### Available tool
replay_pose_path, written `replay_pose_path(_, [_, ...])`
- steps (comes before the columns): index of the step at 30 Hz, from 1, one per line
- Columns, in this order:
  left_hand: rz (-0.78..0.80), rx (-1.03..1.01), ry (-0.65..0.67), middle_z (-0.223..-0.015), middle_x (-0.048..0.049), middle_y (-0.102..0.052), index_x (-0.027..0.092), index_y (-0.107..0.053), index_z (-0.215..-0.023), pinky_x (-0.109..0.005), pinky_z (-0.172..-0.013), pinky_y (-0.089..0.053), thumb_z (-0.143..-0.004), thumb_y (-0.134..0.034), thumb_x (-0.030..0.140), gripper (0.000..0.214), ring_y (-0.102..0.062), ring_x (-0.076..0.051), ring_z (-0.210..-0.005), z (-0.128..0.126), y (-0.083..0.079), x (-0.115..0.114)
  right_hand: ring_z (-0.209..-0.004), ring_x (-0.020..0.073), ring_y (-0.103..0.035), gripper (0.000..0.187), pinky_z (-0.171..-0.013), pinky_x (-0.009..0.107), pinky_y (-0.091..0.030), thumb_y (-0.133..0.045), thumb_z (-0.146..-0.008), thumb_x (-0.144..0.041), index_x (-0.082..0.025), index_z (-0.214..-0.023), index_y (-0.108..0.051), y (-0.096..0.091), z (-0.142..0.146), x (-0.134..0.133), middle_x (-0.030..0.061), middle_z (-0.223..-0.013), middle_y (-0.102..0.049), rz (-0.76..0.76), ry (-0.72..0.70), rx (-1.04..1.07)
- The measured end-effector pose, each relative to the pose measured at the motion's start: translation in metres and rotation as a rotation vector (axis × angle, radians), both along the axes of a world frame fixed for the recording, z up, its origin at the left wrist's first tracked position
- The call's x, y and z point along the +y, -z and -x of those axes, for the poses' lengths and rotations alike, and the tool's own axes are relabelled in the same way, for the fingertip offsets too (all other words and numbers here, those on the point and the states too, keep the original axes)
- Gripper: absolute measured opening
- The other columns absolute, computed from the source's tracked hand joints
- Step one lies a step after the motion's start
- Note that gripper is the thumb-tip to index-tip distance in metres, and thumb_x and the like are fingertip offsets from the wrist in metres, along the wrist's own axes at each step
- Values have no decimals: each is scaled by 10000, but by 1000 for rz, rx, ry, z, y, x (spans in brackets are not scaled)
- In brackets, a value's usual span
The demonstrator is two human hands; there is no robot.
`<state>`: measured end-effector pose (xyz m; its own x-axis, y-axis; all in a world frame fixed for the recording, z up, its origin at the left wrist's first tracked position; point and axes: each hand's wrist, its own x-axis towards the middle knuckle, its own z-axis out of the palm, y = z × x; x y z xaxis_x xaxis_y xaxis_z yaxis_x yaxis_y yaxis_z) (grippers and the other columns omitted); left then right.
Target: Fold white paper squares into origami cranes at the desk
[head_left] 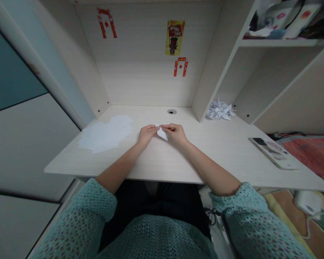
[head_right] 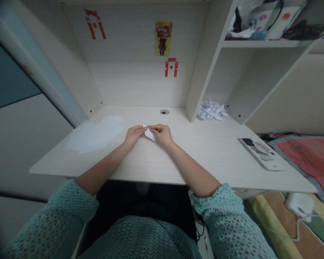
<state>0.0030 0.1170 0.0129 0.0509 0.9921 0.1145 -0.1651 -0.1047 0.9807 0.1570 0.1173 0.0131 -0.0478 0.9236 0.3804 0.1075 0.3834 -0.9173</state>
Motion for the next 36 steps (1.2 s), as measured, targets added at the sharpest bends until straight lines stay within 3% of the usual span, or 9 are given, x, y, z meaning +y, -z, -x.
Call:
replay_pose_path(6, [5, 3, -15, -730, -66, -680, 127, -682, -756, -312, -715, -476, -587, -742, 407, 333, -616, -160, -677, 0, 0, 0, -676, 168, -618, 253, -613, 272, -453, -657, -682, -318, -160, -863, -736, -1, -1, -1, 83, -827, -716, -2, -32, -30])
replay_pose_path(11, [-29, 90, -89, -699, -46, -674, 140, -697, -728, -252, -630, -439, -618, -714, 427, 307, -580, -140, -652, 0, -5, -5, -656, 163, -615, 392, -614, 268, -452, -698, -642, -370, -139, -958, -708, 2, 1, -2, 78, -781, -715, 61, -64, 29])
replay_pose_path(18, [-117, 188, -117, -734, -46, -691, 160, -724, -721, -249, -632, -423, -669, -679, 355, 207, -583, -157, -702, -1, -10, -10, -629, 161, -594, 338, -614, 276, -431, -729, -581, -439, -136, -730, -725, 9, 0, 3, 75, -748, -710, 161, -70, 2])
replay_pose_path(28, [-196, 173, -135, -698, -30, -671, 159, -702, -669, -259, -651, -429, -647, -704, 408, 250, -569, -150, -668, -3, -15, -11, -565, 115, -509, 384, -557, 236, -369, -628, -675, -517, -141, -732, -682, 6, 4, -5, 27, -672, -645, 66, -144, -148])
replay_pose_path(36, [-197, 136, -124, -743, -38, -690, 166, -707, -687, -286, -723, -441, -651, -703, 382, 219, -595, -173, -744, -4, -10, -9, -467, 90, -383, 484, -454, 231, -256, -620, -630, -611, -130, -589, -646, 9, 4, -6, -12, -495, -501, 96, -102, -245])
